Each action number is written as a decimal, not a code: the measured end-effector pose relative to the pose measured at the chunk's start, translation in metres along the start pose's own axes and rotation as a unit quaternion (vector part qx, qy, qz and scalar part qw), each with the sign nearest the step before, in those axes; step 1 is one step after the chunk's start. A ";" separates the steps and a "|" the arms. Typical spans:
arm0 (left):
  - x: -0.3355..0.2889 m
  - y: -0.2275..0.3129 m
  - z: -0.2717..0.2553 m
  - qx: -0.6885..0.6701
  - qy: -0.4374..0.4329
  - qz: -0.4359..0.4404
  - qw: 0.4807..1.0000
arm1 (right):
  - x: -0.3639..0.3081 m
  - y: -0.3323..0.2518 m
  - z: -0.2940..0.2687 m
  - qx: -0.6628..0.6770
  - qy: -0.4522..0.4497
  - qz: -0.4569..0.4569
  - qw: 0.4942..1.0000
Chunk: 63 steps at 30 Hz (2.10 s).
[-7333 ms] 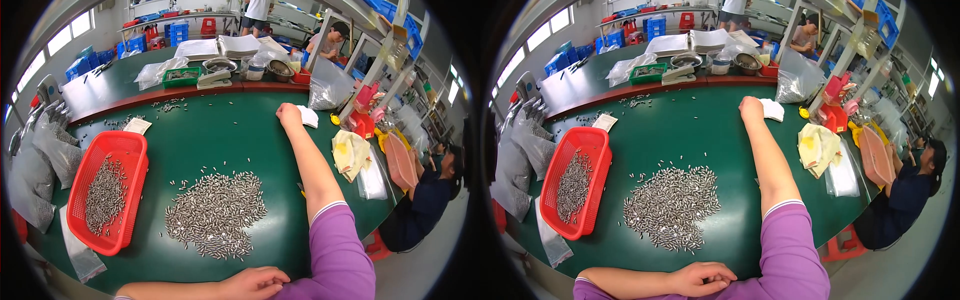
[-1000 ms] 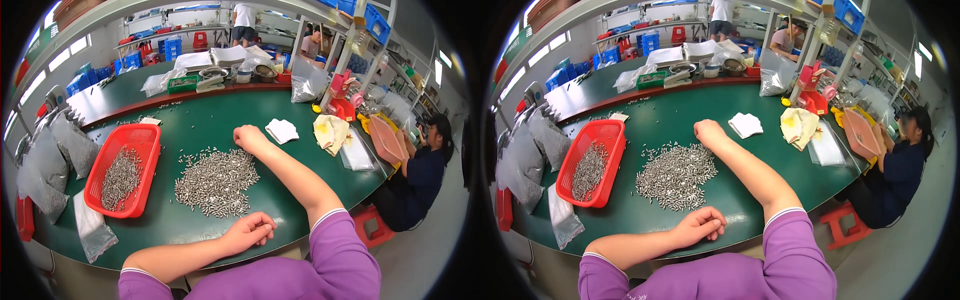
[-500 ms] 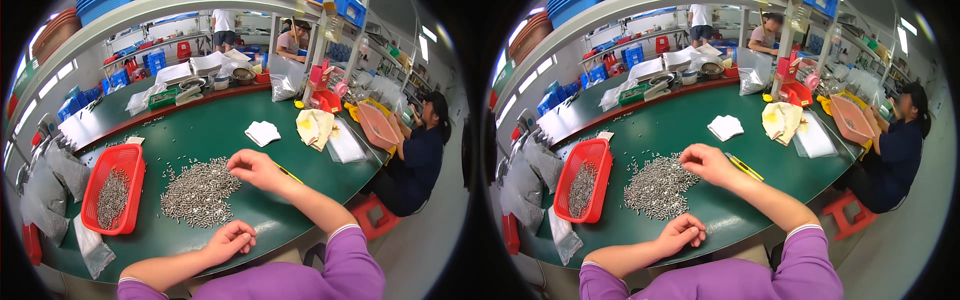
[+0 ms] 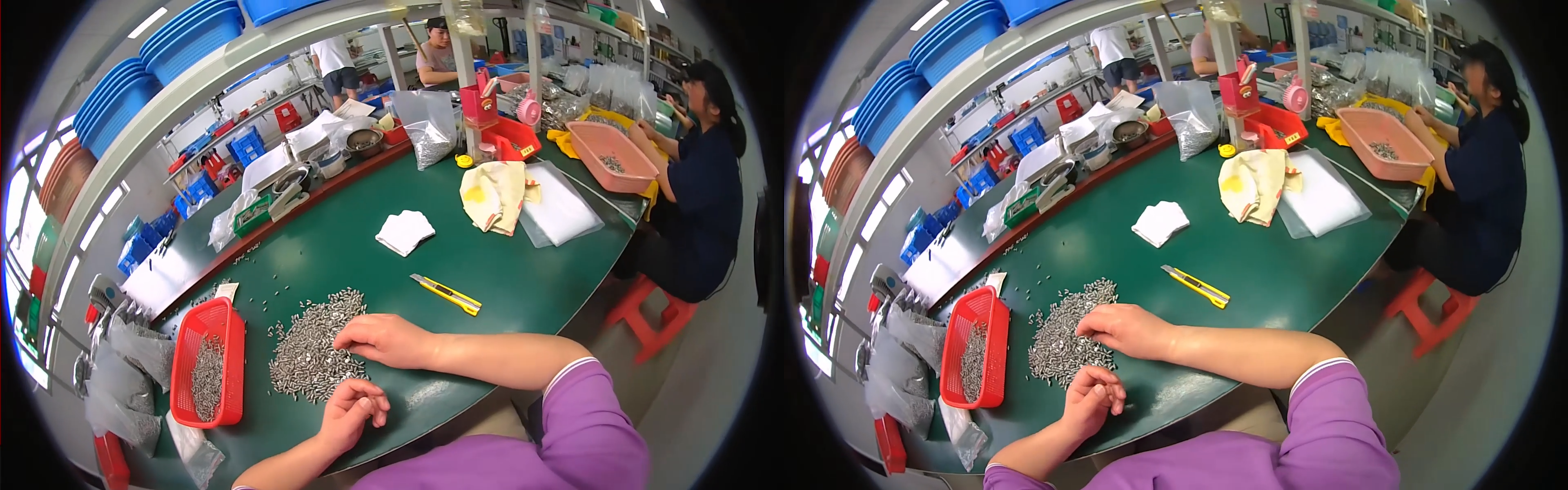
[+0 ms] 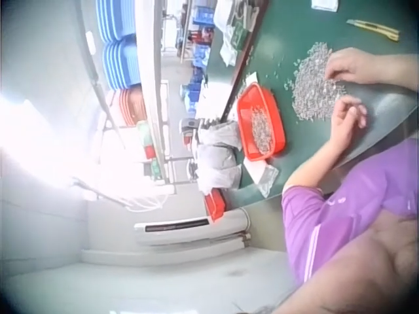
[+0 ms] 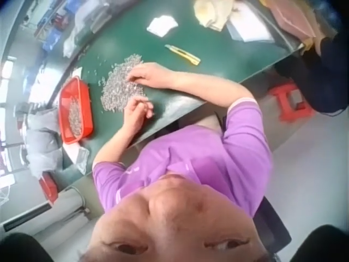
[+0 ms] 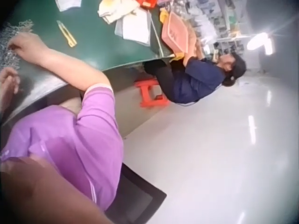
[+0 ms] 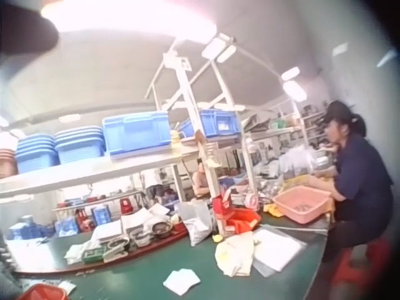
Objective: Inspecting and sorting small metal industrial components at a workbench.
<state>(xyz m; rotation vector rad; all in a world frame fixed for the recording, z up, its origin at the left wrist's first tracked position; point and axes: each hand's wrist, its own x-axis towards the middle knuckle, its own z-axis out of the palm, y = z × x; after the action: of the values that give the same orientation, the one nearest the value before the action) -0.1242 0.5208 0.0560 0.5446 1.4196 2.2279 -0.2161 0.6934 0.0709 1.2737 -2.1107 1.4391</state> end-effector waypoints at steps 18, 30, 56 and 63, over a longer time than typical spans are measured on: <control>0.007 0.041 -0.016 0.001 0.159 0.008 0.987 | -0.002 -0.015 -0.001 0.039 0.036 0.004 0.999; 0.010 0.032 -0.030 -0.078 0.096 -0.057 0.991 | 0.002 -0.015 0.007 0.180 -0.027 0.163 0.970; 0.006 0.022 -0.036 -0.102 0.102 -0.089 0.985 | 0.009 -0.014 0.008 -0.062 0.034 0.038 0.997; 0.005 0.023 -0.036 -0.115 0.106 -0.086 0.984 | 0.009 -0.016 0.007 -0.080 0.022 0.030 0.996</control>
<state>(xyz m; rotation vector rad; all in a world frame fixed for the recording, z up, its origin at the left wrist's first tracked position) -0.1516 0.4881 0.0627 0.1061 1.2290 2.3196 -0.2069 0.6808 0.0827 1.1185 -2.2018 1.2805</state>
